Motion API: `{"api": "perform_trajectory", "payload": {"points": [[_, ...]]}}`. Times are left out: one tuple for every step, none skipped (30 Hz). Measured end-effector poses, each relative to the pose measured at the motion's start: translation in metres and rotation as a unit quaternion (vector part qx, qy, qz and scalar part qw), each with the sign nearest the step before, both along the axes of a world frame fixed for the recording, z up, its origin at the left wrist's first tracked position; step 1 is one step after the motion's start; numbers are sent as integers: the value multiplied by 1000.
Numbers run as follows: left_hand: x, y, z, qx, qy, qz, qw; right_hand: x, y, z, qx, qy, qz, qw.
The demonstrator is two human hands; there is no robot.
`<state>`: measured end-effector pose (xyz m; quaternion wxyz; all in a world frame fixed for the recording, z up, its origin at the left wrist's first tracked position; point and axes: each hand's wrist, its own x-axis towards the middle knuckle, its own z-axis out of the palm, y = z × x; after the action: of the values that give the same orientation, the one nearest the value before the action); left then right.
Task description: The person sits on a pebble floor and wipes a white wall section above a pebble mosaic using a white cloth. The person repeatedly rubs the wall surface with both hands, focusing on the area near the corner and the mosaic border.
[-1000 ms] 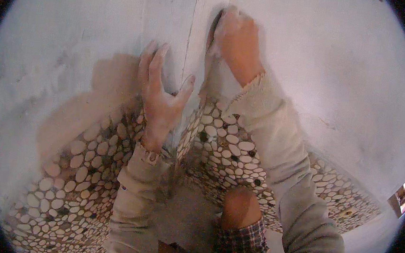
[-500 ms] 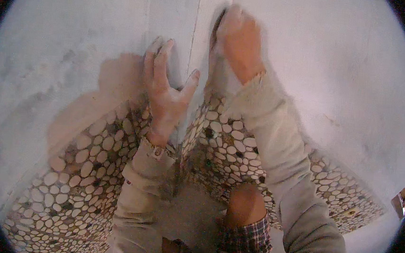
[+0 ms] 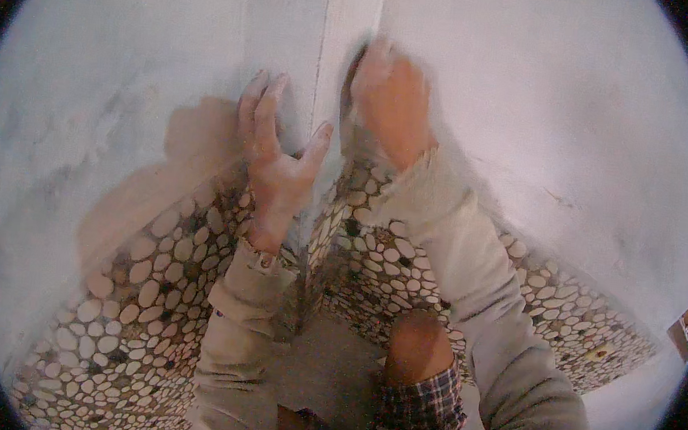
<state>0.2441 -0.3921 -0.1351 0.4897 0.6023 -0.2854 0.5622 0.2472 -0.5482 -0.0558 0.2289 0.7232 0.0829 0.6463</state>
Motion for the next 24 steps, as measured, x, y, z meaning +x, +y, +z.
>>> {"api": "perform_trajectory", "payload": {"points": [[0,-2,-1,-5,7,-9,1000,8,-7,15,-28,-17,-3,999],[0,-4,-4,-8,14,-14,1000,19,-14,27,-52,-34,-3,998],[-1,0,-1,-1,16,-1,1000,27,-10,46,-30,-23,3,999],[-5,-2,-1,0,22,1,1000,30,-12,64,-12,-9,-2,1000],[-8,-3,0,1,30,6,1000,30,-15,82,-12,-3,-60,998],[-8,-6,-2,1,37,1,999,28,-16,90,-11,5,-117,993],[-6,-4,-4,0,41,3,999,26,-10,89,-2,-5,-75,997],[-5,-2,-4,-1,46,3,999,23,-4,84,6,-14,-32,999],[-4,0,-3,3,35,4,999,19,1,77,15,-22,10,1000],[-2,6,-2,9,22,11,1000,27,3,53,18,-78,31,996],[-5,-6,-2,2,17,-11,1000,22,-14,28,4,-126,24,992],[0,4,-1,8,3,10,1000,17,0,11,61,-20,45,997],[3,8,-1,11,-8,21,1000,7,9,-7,100,56,47,992],[3,5,-1,9,-16,18,1000,-9,10,-24,136,132,31,981],[5,3,-5,10,-15,20,1000,-12,11,-42,167,174,12,970],[4,0,-4,8,-13,17,1000,-16,2,-47,153,141,84,975],[4,-1,-4,7,-13,18,1000,-22,-11,-49,139,107,161,971],[3,-1,-4,8,0,13,1000,-26,-18,-52,191,129,215,949],[1,-5,-6,7,14,5,1000,-34,-25,-54,241,146,264,922],[1,-3,-7,9,25,6,1000,-42,-21,-53,354,217,294,861],[1,0,-7,9,19,7,1000,-51,-13,-52,412,270,325,808],[0,-1,-6,7,13,1,1000,-63,-10,-51,470,313,340,752],[0,0,-7,7,7,-1,1000,-74,-1,-51,482,343,366,719],[1,2,-7,8,6,-7,1000,-82,5,-53,492,372,390,684]]}}
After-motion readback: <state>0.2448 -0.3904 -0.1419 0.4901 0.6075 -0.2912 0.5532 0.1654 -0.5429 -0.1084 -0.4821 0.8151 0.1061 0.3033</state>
